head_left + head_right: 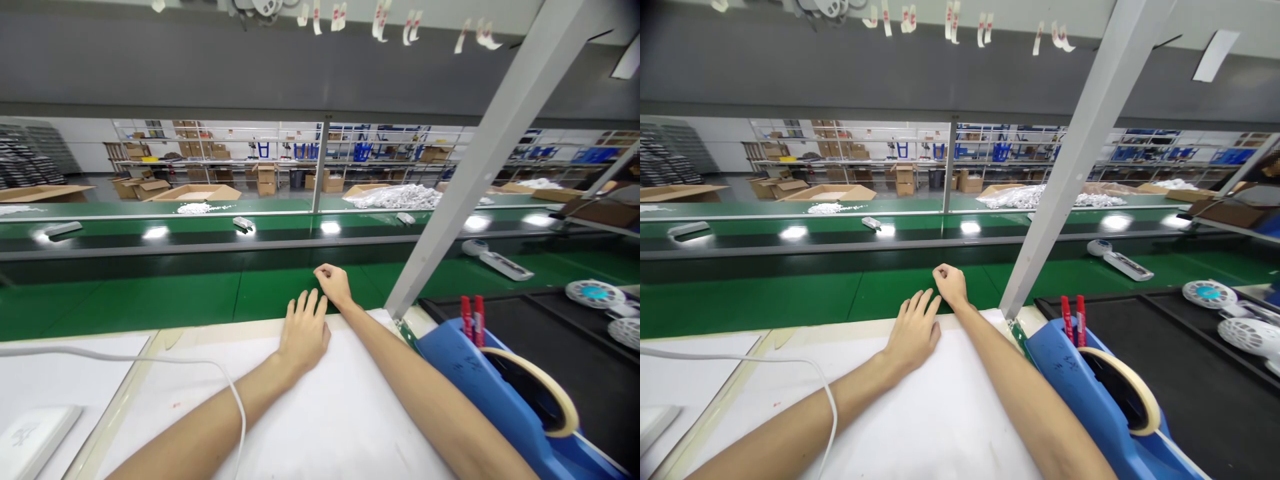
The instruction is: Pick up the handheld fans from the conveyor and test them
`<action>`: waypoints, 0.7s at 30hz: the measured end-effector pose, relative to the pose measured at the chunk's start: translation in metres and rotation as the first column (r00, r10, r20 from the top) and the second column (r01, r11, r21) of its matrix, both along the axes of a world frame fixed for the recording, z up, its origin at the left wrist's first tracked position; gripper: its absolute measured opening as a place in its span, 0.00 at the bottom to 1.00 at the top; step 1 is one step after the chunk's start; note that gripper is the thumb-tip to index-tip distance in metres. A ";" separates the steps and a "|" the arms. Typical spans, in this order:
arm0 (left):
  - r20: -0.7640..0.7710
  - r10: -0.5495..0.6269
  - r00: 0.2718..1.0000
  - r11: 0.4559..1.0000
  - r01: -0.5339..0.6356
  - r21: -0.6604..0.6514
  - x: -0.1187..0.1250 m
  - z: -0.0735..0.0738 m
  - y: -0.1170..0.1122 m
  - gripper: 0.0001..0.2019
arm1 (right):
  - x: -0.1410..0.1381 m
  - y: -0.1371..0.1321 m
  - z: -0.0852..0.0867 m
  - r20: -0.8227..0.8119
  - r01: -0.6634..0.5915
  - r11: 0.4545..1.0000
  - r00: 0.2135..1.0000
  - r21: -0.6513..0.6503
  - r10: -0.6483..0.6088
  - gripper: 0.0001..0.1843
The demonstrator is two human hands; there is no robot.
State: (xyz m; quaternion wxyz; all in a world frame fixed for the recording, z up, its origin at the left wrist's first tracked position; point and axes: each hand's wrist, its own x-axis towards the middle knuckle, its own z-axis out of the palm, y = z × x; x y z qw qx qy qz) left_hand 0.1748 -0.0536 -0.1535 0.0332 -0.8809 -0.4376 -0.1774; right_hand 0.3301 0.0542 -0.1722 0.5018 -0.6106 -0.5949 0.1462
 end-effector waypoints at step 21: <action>0.003 0.039 0.999 0.999 -0.039 -0.027 0.000 0.001 -0.001 0.19 | -0.001 0.000 0.001 0.006 0.010 1.000 1.000 -0.002 -0.010 0.12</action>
